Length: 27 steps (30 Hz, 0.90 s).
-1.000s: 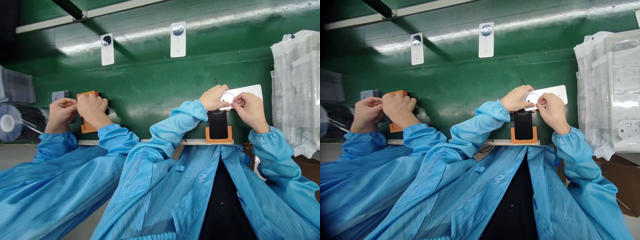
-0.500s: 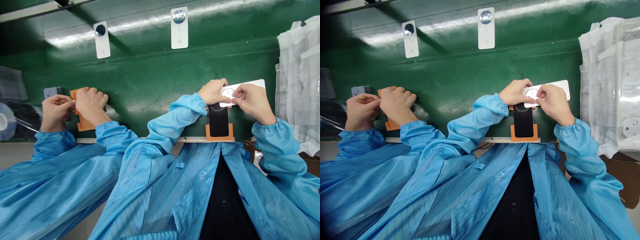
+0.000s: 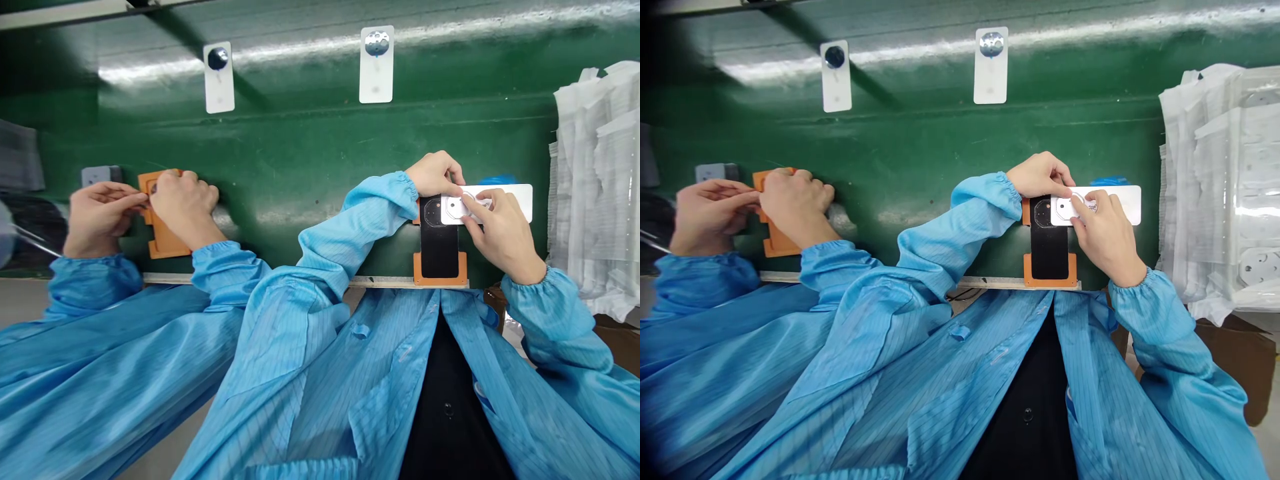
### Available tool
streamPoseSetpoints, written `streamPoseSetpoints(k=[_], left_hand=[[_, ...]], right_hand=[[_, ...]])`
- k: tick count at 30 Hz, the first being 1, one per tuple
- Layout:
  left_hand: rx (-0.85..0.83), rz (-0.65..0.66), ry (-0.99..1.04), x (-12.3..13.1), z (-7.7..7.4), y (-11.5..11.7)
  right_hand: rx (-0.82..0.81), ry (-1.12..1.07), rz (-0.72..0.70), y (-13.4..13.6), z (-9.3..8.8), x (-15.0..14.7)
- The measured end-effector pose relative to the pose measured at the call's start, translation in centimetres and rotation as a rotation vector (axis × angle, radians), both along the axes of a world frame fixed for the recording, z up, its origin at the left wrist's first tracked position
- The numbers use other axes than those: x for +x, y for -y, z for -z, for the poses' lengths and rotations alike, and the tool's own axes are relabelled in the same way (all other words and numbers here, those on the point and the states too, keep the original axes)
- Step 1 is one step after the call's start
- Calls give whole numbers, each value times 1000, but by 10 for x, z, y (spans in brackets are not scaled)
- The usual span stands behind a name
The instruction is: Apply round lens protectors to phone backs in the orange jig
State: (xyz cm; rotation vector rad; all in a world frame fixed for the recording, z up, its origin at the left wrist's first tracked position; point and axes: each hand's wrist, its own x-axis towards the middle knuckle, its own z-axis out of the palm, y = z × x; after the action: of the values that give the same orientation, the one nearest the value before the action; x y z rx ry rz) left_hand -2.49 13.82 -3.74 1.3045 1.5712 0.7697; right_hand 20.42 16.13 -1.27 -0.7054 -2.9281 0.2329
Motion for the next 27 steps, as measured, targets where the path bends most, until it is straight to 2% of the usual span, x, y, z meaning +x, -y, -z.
streamPoseSetpoints(k=[3,8,14,19,22,24,27], left_hand=[[-38,-59,18,2,1,-4],[-53,-60,42,2,6,-12],[-108,-91,38,6,-1,-10],[-8,-129,132,6,11,3],[65,-113,63,6,15,7],[177,-146,-80,8,9,12],[348,-271,-195,15,-12,32]], right_hand=[[9,12,-14,0,0,0],[17,15,-39,-1,0,-1],[10,27,-87,-5,1,0],[8,-50,-80,-17,3,-5],[-52,-15,-5,-34,-1,-21],[-141,104,29,-46,-9,-32],[-303,215,2,-55,-31,-37]])
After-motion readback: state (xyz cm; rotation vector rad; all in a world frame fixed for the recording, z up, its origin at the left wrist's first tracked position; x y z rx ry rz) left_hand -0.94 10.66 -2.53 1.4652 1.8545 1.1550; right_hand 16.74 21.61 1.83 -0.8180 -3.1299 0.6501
